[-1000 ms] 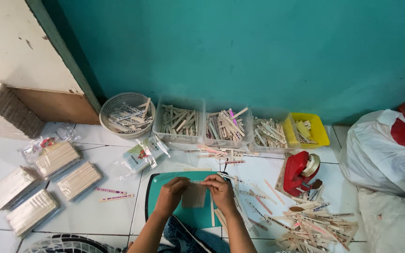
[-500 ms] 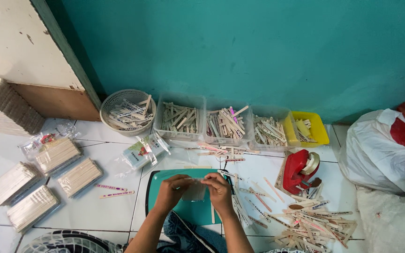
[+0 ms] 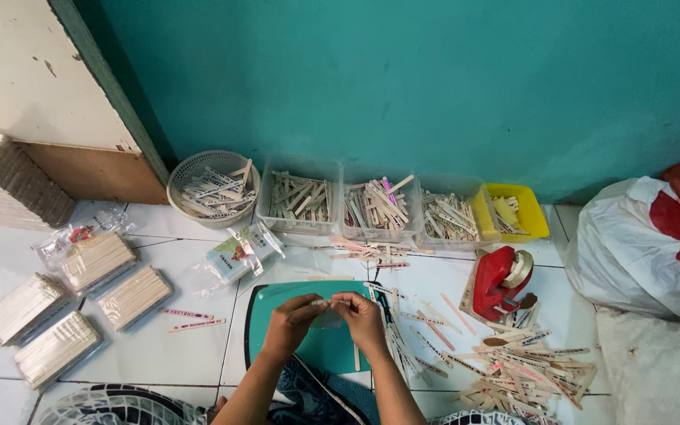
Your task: The person sits on the floor and sorts small wooden sticks into neat stacks on a green cutting board. They repeatedly pick up sticks, align them, and place them into organized piles, occasionally using a tape dispenser nearby.
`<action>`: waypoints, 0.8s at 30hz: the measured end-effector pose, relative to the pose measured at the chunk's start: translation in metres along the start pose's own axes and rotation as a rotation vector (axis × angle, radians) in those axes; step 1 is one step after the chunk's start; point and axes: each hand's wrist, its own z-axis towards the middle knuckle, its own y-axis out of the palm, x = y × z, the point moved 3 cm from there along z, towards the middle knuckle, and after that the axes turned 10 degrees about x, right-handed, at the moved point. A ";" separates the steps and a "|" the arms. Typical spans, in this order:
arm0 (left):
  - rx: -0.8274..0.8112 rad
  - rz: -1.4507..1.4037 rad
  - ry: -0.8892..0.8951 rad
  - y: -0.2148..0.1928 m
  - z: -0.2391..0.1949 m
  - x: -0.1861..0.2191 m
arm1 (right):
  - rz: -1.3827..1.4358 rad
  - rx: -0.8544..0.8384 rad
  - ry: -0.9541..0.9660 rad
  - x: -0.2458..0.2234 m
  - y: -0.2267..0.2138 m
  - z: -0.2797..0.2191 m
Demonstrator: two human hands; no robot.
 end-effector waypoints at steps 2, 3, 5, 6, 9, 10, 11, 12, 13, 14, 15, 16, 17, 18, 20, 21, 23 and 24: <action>0.029 0.025 -0.009 0.004 -0.007 -0.004 | 0.019 0.020 -0.033 0.000 0.001 -0.003; 0.058 0.049 -0.017 0.006 -0.009 -0.007 | 0.038 0.041 -0.067 0.000 0.001 -0.004; 0.083 0.017 -0.038 0.005 -0.007 -0.001 | 0.011 0.080 -0.131 0.005 0.002 -0.006; 0.109 -0.014 -0.061 0.004 -0.006 0.002 | -0.016 0.116 -0.193 0.007 0.002 -0.006; 0.094 -0.078 -0.178 -0.003 0.014 0.023 | -0.063 0.140 -0.268 0.000 0.003 -0.012; 0.093 -0.079 -0.177 -0.004 0.013 0.023 | -0.063 0.142 -0.268 0.000 0.003 -0.013; 0.043 -0.102 -0.346 -0.003 0.011 0.018 | -0.017 0.122 -0.241 0.000 0.005 -0.014; -0.009 -0.124 -0.516 -0.002 0.008 0.013 | 0.030 0.102 -0.214 0.001 0.006 -0.014; -0.009 -0.123 -0.517 -0.001 0.005 0.008 | 0.030 0.101 -0.212 -0.001 0.005 -0.015; -0.042 -0.160 -0.629 0.001 0.000 0.001 | 0.025 0.091 -0.204 -0.002 0.005 -0.016; -0.074 -0.198 -0.741 0.004 -0.004 -0.006 | 0.019 0.079 -0.197 -0.004 0.005 -0.016; -0.072 -0.197 -0.742 0.003 -0.004 -0.005 | 0.018 0.077 -0.196 -0.004 0.006 -0.018; -0.061 -0.194 -0.738 0.003 -0.003 -0.005 | -0.003 0.084 -0.215 -0.005 0.006 -0.018; -0.051 -0.192 -0.734 0.004 -0.001 -0.004 | -0.024 0.091 -0.234 -0.006 0.006 -0.019; -0.039 -0.176 -0.722 0.008 -0.004 -0.008 | -0.020 0.094 -0.223 -0.002 0.006 -0.017; -0.029 -0.156 -0.712 0.008 -0.006 -0.010 | -0.013 0.095 -0.210 0.000 0.008 -0.017; -0.030 -0.088 -0.664 0.009 -0.006 -0.010 | 0.023 0.081 -0.188 0.006 0.011 -0.015; -0.031 -0.021 -0.614 0.009 -0.005 -0.010 | 0.059 0.068 -0.167 0.009 0.012 -0.013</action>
